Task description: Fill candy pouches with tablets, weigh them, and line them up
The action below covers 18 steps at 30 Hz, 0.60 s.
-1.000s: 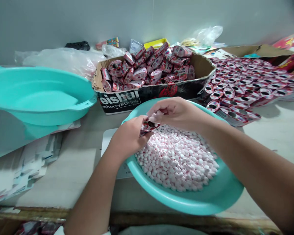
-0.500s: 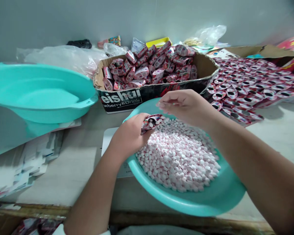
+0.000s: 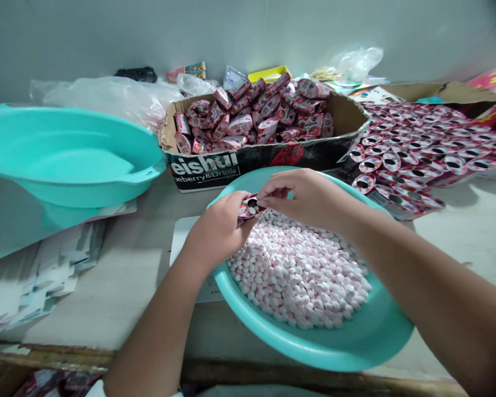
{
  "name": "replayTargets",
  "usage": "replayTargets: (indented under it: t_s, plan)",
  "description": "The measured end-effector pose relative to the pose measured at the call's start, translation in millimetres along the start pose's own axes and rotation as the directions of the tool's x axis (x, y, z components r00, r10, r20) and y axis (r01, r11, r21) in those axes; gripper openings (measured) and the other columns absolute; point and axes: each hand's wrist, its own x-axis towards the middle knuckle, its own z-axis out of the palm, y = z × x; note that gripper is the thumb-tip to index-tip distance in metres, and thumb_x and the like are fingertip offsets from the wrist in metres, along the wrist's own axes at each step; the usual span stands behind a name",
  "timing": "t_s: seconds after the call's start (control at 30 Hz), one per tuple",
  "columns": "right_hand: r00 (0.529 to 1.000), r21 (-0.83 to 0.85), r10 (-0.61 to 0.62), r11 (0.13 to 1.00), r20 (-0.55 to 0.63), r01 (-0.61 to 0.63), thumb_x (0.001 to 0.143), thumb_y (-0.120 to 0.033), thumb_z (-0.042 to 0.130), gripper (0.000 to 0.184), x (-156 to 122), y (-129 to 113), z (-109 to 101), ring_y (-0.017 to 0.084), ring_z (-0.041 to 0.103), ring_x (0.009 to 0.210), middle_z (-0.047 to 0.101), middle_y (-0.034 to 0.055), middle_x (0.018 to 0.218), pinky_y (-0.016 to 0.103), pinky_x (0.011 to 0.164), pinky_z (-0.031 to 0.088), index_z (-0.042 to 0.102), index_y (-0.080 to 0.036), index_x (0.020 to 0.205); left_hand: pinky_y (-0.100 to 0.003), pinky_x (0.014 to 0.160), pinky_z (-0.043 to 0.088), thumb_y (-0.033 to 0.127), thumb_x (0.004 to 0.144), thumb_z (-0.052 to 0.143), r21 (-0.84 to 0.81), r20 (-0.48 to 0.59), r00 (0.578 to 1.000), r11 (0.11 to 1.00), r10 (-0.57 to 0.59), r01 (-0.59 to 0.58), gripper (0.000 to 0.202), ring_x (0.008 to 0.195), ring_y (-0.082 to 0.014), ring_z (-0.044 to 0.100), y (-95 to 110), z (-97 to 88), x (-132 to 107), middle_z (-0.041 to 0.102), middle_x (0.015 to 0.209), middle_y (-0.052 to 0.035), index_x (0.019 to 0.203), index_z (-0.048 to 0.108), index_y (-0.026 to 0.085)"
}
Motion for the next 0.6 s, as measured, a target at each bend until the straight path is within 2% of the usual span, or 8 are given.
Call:
replayTargets:
  t_s: [0.17,0.23,0.3,0.37,0.43,0.5,0.6]
  plan:
    - [0.995,0.117,-0.042,0.992,-0.092,0.053,0.084,-0.021,0.066,0.009,-1,-8,6,0.012,0.059,0.067,0.069,-0.0003,0.074,0.025,0.063,0.044,0.074,-0.019,0.079,-0.033,0.083,0.046,0.032,0.093,0.056,-0.002,0.015,1.0,1.0,0.023,-0.023,0.029,0.103,-0.0242,0.062,-1,-1.6,0,0.066,0.114,-0.0058,0.119,0.057,0.021]
    - [0.991,0.154,-0.089,0.983,-0.101,0.104,0.084,-0.024,0.067,0.009,-1,-9,8,0.013,0.061,0.071,0.07,0.0011,0.079,0.026,0.066,0.046,0.074,-0.019,0.083,-0.033,0.08,0.046,0.031,0.093,0.055,-0.002,0.016,1.0,1.0,0.024,-0.024,0.026,0.101,-0.0241,0.062,-1,-2.1,0,0.066,0.111,-0.0059,0.117,0.057,0.02]
    - [0.98,0.142,-0.175,0.972,-0.098,0.188,0.083,-0.027,0.07,0.009,0,-8,10,0.015,0.063,0.08,0.07,0.0033,0.087,0.028,0.074,0.049,0.075,-0.02,0.087,-0.033,0.076,0.046,0.031,0.094,0.054,0.004,0.013,1.0,1.0,0.026,-0.026,0.024,0.099,-0.0245,0.062,-1,-2.2,0,0.066,0.108,-0.0062,0.115,0.057,0.02]
    - [0.971,0.097,-0.211,0.97,-0.111,0.222,0.08,-0.029,0.074,0.012,1,-5,12,0.017,0.062,0.087,0.068,0.0049,0.093,0.029,0.08,0.05,0.075,-0.02,0.089,-0.033,0.076,0.046,0.03,0.094,0.054,0.017,0.011,1.0,1.0,0.026,-0.026,0.025,0.099,-0.0253,0.062,0,-2.0,0,0.066,0.108,-0.0071,0.116,0.058,0.019]
    - [0.975,0.055,-0.141,0.987,-0.174,0.153,0.078,-0.031,0.076,0.017,3,1,12,0.017,0.061,0.087,0.066,0.0058,0.097,0.029,0.08,0.05,0.075,-0.02,0.091,-0.034,0.078,0.047,0.03,0.093,0.056,0.028,0.006,1.0,1.0,0.013,-0.013,0.028,0.101,-0.0261,0.063,1,-1.8,0,0.067,0.11,-0.0081,0.118,0.058,0.019]
    - [0.979,0.073,-0.017,0.997,-0.204,0.033,0.078,-0.037,0.076,0.026,5,12,9,0.017,0.061,0.085,0.066,0.0063,0.102,0.029,0.075,0.05,0.073,-0.019,0.097,-0.034,0.08,0.048,0.028,0.091,0.058,0.033,-0.002,1.0,0.999,-0.011,0.011,0.029,0.103,-0.0262,0.063,2,-1.4,0,0.067,0.112,-0.0085,0.119,0.058,0.019]
    - [0.986,0.08,0.115,0.991,-0.124,-0.105,0.086,-0.044,0.064,0.029,7,34,5,0.018,0.061,0.078,0.07,0.0056,0.095,0.029,0.065,0.048,0.07,-0.019,0.1,-0.035,0.085,0.049,0.022,0.088,0.059,0.031,-0.018,1.0,0.999,-0.02,0.02,0.031,0.105,-0.0255,0.063,3,-0.4,-1,0.067,0.114,-0.0078,0.119,0.058,0.02]
